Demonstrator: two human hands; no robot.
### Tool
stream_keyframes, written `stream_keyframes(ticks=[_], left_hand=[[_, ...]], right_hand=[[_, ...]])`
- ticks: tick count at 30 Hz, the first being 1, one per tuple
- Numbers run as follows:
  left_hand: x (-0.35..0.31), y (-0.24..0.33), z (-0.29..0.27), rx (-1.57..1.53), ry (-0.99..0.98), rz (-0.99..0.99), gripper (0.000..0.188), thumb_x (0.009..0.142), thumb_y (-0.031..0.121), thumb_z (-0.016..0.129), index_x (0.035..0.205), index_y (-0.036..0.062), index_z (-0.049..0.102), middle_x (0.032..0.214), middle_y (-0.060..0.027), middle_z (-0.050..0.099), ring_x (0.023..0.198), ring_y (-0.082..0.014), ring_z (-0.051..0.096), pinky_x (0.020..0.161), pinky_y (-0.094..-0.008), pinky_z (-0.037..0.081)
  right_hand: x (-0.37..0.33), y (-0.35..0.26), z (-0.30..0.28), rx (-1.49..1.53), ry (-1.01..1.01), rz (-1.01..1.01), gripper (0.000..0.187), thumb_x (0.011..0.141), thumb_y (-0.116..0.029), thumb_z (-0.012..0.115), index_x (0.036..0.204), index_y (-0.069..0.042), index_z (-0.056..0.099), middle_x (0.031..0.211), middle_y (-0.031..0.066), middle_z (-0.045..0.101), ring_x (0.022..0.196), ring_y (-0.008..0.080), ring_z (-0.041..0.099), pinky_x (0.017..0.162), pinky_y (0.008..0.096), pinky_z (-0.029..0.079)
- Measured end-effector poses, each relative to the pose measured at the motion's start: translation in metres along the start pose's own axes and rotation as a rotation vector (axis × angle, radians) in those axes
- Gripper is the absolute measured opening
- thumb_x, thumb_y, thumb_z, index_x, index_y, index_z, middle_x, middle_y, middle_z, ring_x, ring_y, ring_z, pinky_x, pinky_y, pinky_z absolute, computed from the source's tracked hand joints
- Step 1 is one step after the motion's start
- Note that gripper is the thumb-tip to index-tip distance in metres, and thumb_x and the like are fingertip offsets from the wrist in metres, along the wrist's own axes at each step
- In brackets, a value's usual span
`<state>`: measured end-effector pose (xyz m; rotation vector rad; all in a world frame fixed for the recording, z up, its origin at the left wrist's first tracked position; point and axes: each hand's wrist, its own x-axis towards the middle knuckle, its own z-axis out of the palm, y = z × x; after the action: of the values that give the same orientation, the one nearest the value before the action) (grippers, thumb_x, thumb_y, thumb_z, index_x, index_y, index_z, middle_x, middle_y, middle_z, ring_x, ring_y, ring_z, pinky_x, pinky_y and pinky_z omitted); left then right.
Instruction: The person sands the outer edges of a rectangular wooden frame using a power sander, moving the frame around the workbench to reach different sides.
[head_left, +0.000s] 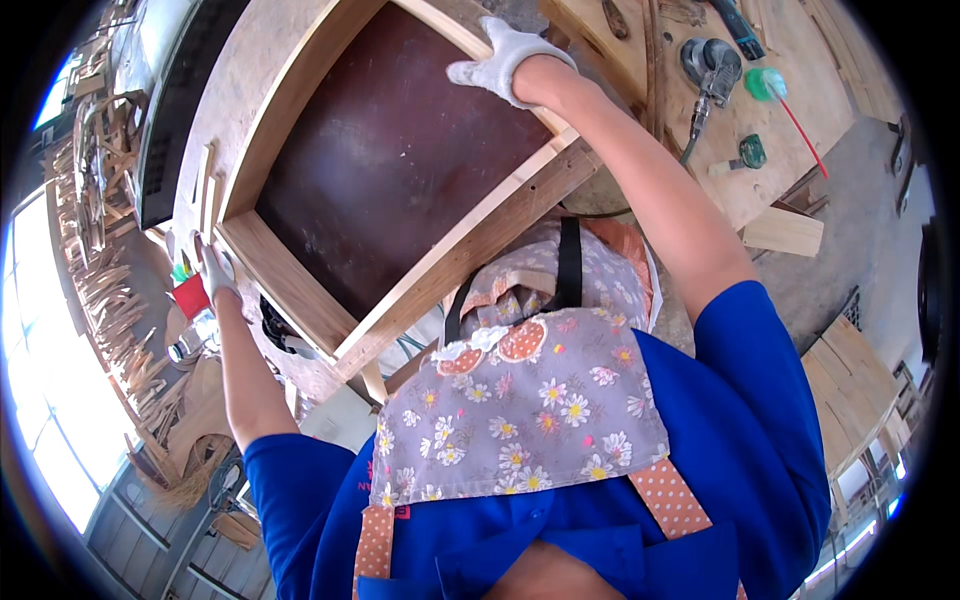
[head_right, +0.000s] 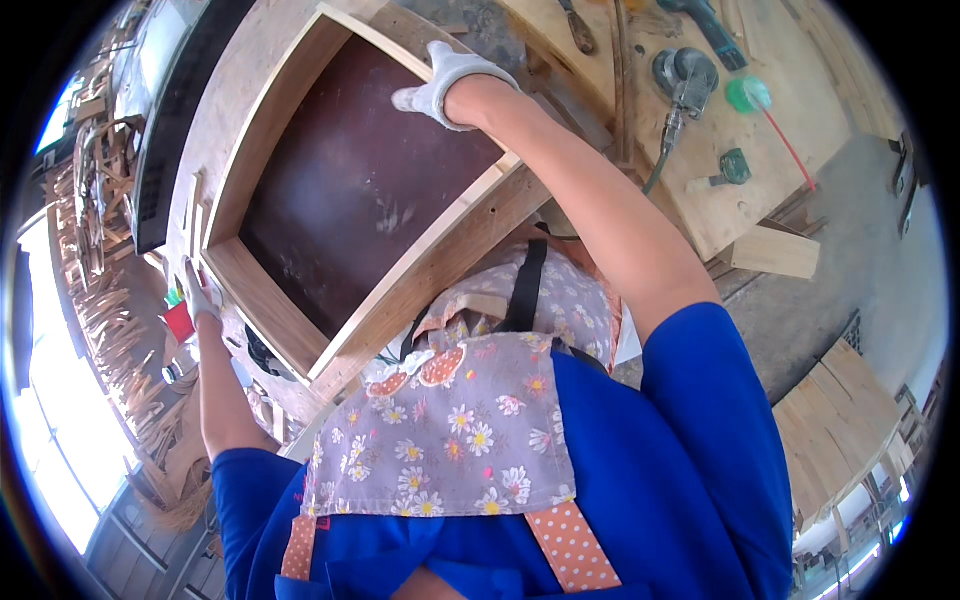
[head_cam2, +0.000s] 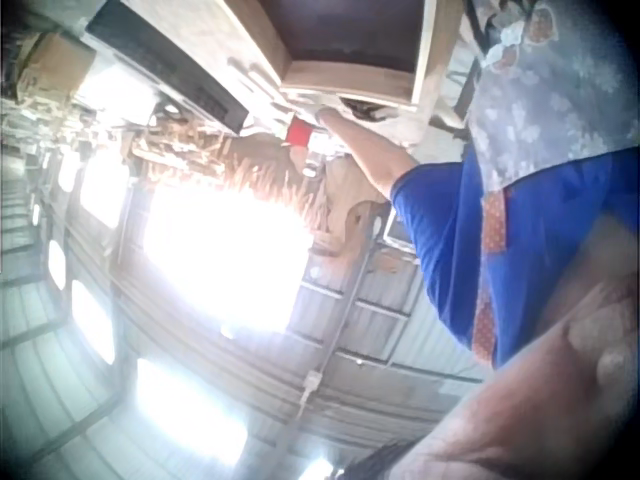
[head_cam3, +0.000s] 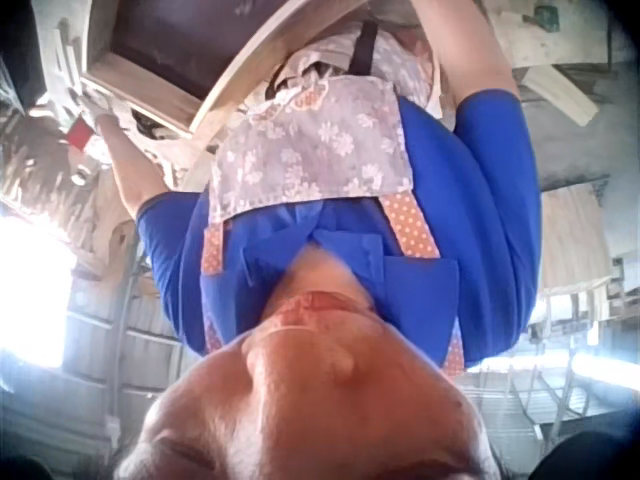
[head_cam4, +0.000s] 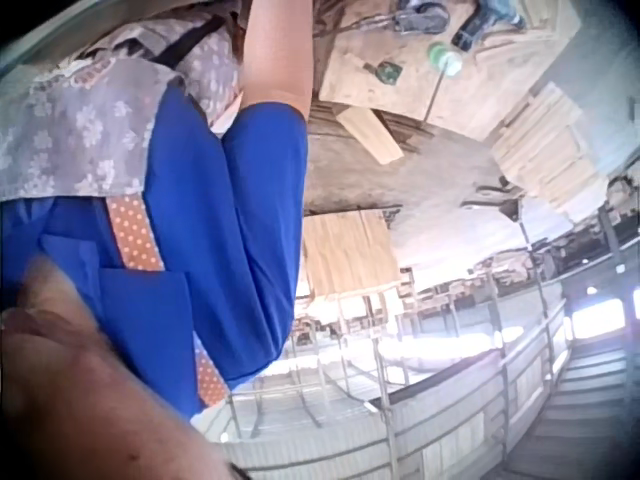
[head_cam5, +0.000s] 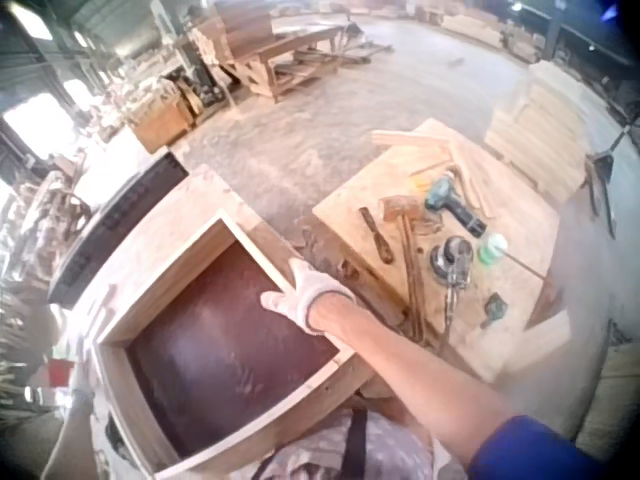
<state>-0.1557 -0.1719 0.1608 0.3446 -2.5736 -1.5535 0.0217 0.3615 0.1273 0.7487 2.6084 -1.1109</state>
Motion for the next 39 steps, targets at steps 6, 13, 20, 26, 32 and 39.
stream_keyframes(ticks=[6,13,20,26,32,39], left_hand=[[0.07,-0.016,0.016,0.64,-0.075,-0.037,0.082,0.086,0.059,0.049,0.145,0.0064,0.027,0.146,-0.0134,0.033,0.132,-0.0272,0.034,0.106,-0.0342,0.027],[0.081,-0.033,0.022,0.855,-0.105,0.101,0.067,0.083,0.059,0.054,0.12,0.0036,0.059,0.117,-0.0147,0.06,0.112,-0.0281,0.054,0.096,-0.0353,0.039],[0.071,-0.038,0.034,0.908,-0.07,0.189,0.072,0.079,0.067,0.05,0.117,0.0069,0.061,0.117,-0.0223,0.057,0.111,-0.0351,0.053,0.096,-0.0401,0.039],[0.081,-0.049,0.031,0.756,-0.063,0.181,0.078,0.078,0.065,0.052,0.128,0.0045,0.051,0.129,-0.0251,0.048,0.122,-0.0356,0.045,0.103,-0.0392,0.033],[0.055,-0.051,0.03,0.03,0.0,-0.042,0.083,0.084,0.046,0.061,0.141,-0.0039,0.027,0.141,-0.0165,0.038,0.129,-0.026,0.037,0.106,-0.0347,0.029],[-0.044,-0.094,-0.004,-0.224,-0.095,-0.314,0.047,0.085,0.039,0.063,0.12,0.0091,0.053,0.102,-0.0008,0.058,0.093,-0.0156,0.053,0.079,-0.0337,0.044]], right_hand=[[0.006,0.01,0.01,-0.283,-0.012,0.034,0.04,0.087,-0.033,0.056,0.118,-0.006,0.055,0.115,0.0204,0.06,0.108,0.0347,0.057,0.09,0.0426,0.047],[0.009,0.003,0.013,-0.376,0.042,-0.014,0.038,0.087,-0.033,0.057,0.11,-0.003,0.06,0.111,0.0194,0.062,0.101,0.0349,0.06,0.086,0.0418,0.049],[0.013,0.025,0.018,-0.37,0.114,-0.019,0.043,0.084,-0.038,0.057,0.109,-0.002,0.059,0.106,0.0218,0.062,0.098,0.036,0.06,0.087,0.0424,0.047],[0.011,0.02,0.01,-0.366,0.075,0.078,0.047,0.083,-0.041,0.059,0.115,-0.006,0.057,0.111,0.0207,0.061,0.105,0.0364,0.057,0.09,0.0422,0.045],[0.008,0.021,0.003,-0.347,0.099,0.095,0.054,0.081,-0.046,0.059,0.12,-0.009,0.056,0.114,0.0193,0.06,0.107,0.0354,0.056,0.092,0.0406,0.045],[0.01,0.029,0.007,-0.294,0.134,0.011,0.057,0.079,-0.049,0.059,0.117,-0.007,0.058,0.112,0.0209,0.06,0.106,0.0362,0.056,0.09,0.0417,0.045]])
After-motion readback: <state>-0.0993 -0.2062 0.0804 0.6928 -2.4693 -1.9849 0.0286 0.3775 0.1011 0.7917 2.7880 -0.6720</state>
